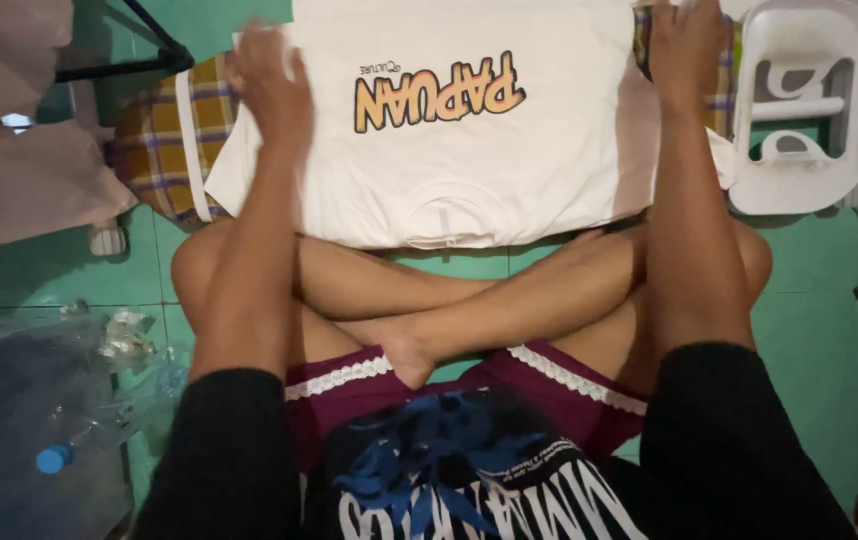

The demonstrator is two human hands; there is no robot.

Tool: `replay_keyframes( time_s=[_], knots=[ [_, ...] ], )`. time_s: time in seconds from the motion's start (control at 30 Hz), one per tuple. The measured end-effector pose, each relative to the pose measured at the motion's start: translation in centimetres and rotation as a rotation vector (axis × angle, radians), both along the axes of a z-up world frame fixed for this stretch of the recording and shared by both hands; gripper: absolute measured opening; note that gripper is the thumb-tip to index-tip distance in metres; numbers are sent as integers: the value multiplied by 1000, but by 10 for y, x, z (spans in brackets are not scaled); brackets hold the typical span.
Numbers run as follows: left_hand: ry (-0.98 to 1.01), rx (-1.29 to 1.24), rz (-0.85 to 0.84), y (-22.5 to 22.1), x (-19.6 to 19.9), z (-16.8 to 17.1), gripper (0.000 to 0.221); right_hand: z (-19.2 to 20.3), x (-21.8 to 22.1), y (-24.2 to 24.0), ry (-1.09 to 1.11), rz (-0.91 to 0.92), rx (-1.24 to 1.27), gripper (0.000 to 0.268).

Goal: Using a lint roller to clean t-shirts and then folding them.

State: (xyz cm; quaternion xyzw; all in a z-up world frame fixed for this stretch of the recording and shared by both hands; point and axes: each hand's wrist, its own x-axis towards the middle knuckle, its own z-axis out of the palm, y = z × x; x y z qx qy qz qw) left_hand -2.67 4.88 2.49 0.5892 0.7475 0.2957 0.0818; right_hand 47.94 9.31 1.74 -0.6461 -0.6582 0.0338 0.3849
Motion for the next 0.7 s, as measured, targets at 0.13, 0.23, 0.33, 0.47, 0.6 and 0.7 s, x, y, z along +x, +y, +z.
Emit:
replay_keyframes(
  time_s=[0.13, 0.23, 0.33, 0.47, 0.6, 0.7],
  knots=[
    [-67, -344, 78, 29, -37, -4, 55, -102, 36, 46, -131, -141, -89, 28],
    [-180, -219, 115, 44, -52, -39, 56, -85, -1, 31, -37, -180, -71, 26],
    [-242, -292, 213, 24, -24, 13, 31, -85, -19, 39, 224, -63, -260, 28],
    [-491, -137, 180, 23, -40, 11, 40, -78, -22, 47, 133, -94, -352, 30],
    [-139, 21, -306, 45, -116, -41, 5, -3, -36, 30, 404, -26, -419, 35],
    [-233, -121, -355, 31, -121, 11, 16, 30, -23, 18, 453, 146, -635, 36]
  ],
)
